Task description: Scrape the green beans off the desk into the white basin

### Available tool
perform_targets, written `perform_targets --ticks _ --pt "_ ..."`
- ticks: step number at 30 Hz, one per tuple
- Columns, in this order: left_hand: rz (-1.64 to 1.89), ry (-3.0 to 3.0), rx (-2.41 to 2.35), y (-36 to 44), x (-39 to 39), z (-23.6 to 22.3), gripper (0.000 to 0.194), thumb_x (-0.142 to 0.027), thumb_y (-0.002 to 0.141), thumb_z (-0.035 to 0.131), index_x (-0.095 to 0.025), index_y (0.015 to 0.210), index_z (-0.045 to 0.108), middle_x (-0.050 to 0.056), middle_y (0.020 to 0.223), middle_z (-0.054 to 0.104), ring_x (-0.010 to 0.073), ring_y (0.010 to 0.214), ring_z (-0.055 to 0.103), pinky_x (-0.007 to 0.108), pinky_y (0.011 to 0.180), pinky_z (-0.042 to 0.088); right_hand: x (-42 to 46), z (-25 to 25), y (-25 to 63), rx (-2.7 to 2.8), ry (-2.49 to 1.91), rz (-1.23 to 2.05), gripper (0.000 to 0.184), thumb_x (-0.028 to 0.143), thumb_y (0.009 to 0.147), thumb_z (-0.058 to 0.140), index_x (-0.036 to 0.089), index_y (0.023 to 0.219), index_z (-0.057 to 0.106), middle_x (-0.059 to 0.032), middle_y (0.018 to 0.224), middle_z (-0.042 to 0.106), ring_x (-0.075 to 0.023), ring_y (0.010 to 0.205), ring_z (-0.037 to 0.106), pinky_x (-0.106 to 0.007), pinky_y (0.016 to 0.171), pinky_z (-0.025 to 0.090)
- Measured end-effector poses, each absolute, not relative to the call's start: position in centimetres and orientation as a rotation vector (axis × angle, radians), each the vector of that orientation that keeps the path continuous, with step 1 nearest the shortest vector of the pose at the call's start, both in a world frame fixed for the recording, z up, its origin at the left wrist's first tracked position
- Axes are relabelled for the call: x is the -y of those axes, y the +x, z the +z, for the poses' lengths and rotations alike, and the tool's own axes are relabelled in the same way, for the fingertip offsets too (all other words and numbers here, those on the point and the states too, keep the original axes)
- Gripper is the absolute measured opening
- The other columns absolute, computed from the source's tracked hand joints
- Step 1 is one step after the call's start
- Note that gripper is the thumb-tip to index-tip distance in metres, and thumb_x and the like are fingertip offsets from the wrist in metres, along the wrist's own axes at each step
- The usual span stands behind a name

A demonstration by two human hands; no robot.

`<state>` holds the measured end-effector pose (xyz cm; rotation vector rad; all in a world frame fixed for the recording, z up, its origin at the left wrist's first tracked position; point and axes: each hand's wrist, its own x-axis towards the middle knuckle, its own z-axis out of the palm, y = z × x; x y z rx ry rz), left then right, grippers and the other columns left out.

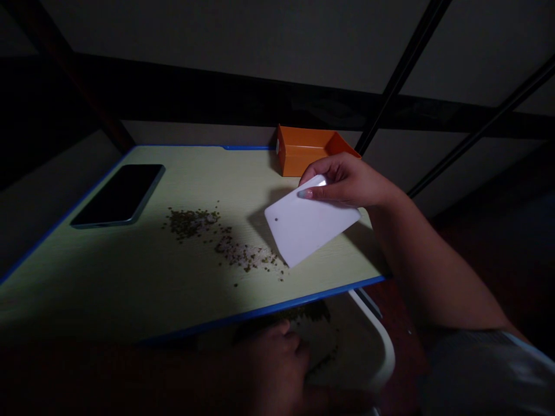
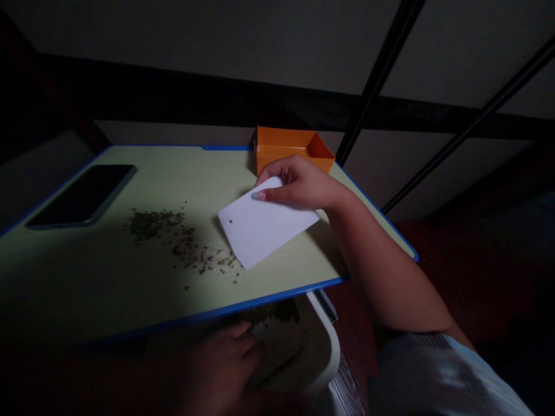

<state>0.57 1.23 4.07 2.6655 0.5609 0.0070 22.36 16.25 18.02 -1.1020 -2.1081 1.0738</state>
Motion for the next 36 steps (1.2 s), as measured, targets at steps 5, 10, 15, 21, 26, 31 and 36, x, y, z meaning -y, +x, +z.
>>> perform_targets --ticks 5,10,15,21,26,31,36 --pt "-0.044 2.666 -0.689 1.4 -0.6 2.9 0.032 -0.039 0.089 0.045 -0.021 0.093 0.071 0.006 0.078 0.071 0.0239 0.081 0.063 0.04 0.093 0.04 -16.4 17.9 22.5 2.113 -1.124 1.083 0.027 0.033 0.075 0.071 0.011 0.09 0.063 0.0006 0.07 0.063 -0.0062 0.057 0.055 -0.018 0.05 0.041" --pt "-0.117 2.614 -0.702 1.6 -0.7 3.2 0.029 -0.041 0.084 0.054 -0.018 0.085 0.072 0.008 0.08 0.071 0.0244 0.085 0.064 0.038 0.094 0.04 -16.3 17.9 22.3 2.081 -1.105 1.051 0.027 0.033 0.074 0.071 0.011 0.088 0.062 -0.0002 0.071 0.063 -0.0067 0.058 0.055 -0.018 0.05 0.041" --pt "-0.084 2.638 -0.719 1.6 -0.9 3.8 0.03 -0.041 0.085 0.051 -0.017 0.086 0.071 0.007 0.082 0.072 0.0237 0.081 0.065 0.038 0.091 0.043 -16.4 17.9 22.3 2.052 -1.138 1.04 0.027 0.032 0.073 0.071 0.011 0.086 0.062 -0.0011 0.071 0.063 -0.0068 0.057 0.055 -0.018 0.048 0.041" --pt "-0.058 2.647 -0.671 1.6 -1.0 3.7 0.027 -0.041 0.083 0.055 -0.019 0.082 0.07 0.007 0.08 0.072 0.0239 0.081 0.066 0.037 0.09 0.044 -16.5 17.8 22.3 2.076 -1.166 1.06 0.027 0.032 0.074 0.07 0.011 0.089 0.063 -0.0008 0.071 0.063 -0.0075 0.057 0.055 -0.019 0.049 0.041" --pt "-0.145 2.678 -0.661 1.9 -1.3 3.9 0.031 -0.046 0.083 0.056 -0.019 0.084 0.071 0.007 0.08 0.072 0.023 0.08 0.066 0.036 0.089 0.045 -16.2 17.9 22.1 2.1 -1.141 1.038 0.026 0.031 0.074 0.07 0.011 0.089 0.063 -0.0001 0.07 0.062 -0.0075 0.058 0.054 -0.019 0.051 0.041" --pt "-0.219 2.671 -0.694 1.6 -1.3 5.1 0.025 -0.039 0.082 0.06 -0.018 0.087 0.071 0.007 0.084 0.073 0.0225 0.085 0.066 0.034 0.093 0.045 -16.1 18.0 21.9 2.099 -1.132 1.027 0.025 0.03 0.074 0.07 0.011 0.087 0.063 0.0004 0.068 0.062 -0.0067 0.056 0.053 -0.019 0.05 0.04" --pt "0.066 2.621 -0.744 0.9 -1.8 6.6 0.029 -0.042 0.086 0.055 -0.019 0.097 0.071 0.007 0.089 0.072 0.0232 0.094 0.063 0.035 0.095 0.042 -16.1 18.0 21.8 2.107 -1.132 1.052 0.025 0.03 0.073 0.07 0.011 0.087 0.062 0.0005 0.069 0.062 -0.0063 0.056 0.054 -0.019 0.049 0.04"
